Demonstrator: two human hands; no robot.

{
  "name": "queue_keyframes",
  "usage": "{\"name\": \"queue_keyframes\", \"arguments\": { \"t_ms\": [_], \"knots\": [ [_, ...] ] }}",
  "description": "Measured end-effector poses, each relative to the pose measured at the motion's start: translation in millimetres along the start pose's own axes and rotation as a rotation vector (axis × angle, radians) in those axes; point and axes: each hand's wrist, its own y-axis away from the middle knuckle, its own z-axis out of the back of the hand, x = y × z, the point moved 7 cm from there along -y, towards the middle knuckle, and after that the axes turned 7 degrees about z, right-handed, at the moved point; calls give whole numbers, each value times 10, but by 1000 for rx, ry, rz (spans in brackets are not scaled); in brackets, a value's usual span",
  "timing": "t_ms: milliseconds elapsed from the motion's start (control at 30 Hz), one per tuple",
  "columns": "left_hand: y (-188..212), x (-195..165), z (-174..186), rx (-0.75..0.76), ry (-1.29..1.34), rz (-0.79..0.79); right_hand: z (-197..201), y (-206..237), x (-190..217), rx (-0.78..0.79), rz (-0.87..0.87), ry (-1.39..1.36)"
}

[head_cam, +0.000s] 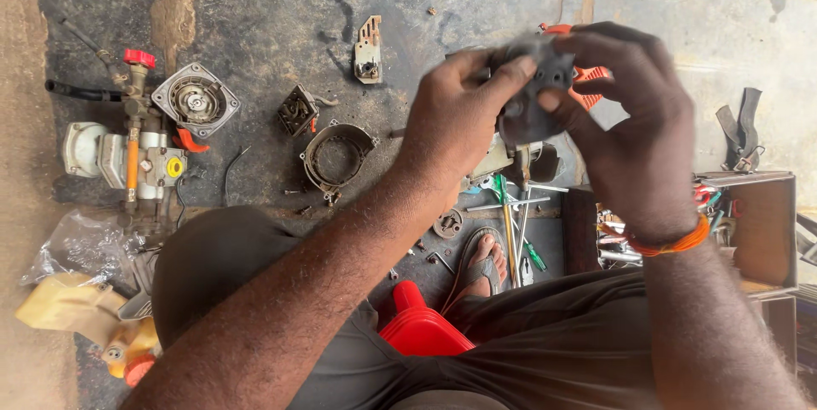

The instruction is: The person assembles a small engine by hand, inserting and tightening bolts into the engine block and attaching a grey plastic cover. The person handles the engine block, bolts, and cover, placing the cover onto the engine and securing it.

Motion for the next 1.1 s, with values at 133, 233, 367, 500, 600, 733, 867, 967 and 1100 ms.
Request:
{"name": "queue_keyframes", "arguments": {
  "t_ms": [133,233,367,500,600,733,867,967,1100],
  "knots": [
    [-7,381,-40,23,171,323,-198,-4,-47,84,67,161],
    [-25,620,-64,57,217,449,-343,44,-210,142,-38,119],
    [-122,813,-47,-11,171,391,-505,118,-390,160,-111,36],
    [-194,841,-28,-180,-61,94,-667,140,-581,179,-132,-132],
    [-184,840,-39,-265,-167,-84,-775,173,-800,241,-253,-308],
    [-73,828,-28,-370,-167,-181,-811,198,-955,214,-315,-475],
    [56,735,-52,-412,-196,-203,-806,184,-970,215,-324,-260],
    [117,644,-41,-466,-277,-202,-789,119,-852,206,-252,-146],
    [123,619,-19,-463,-328,-153,-770,32,-662,206,-130,-43]
  ]
}}
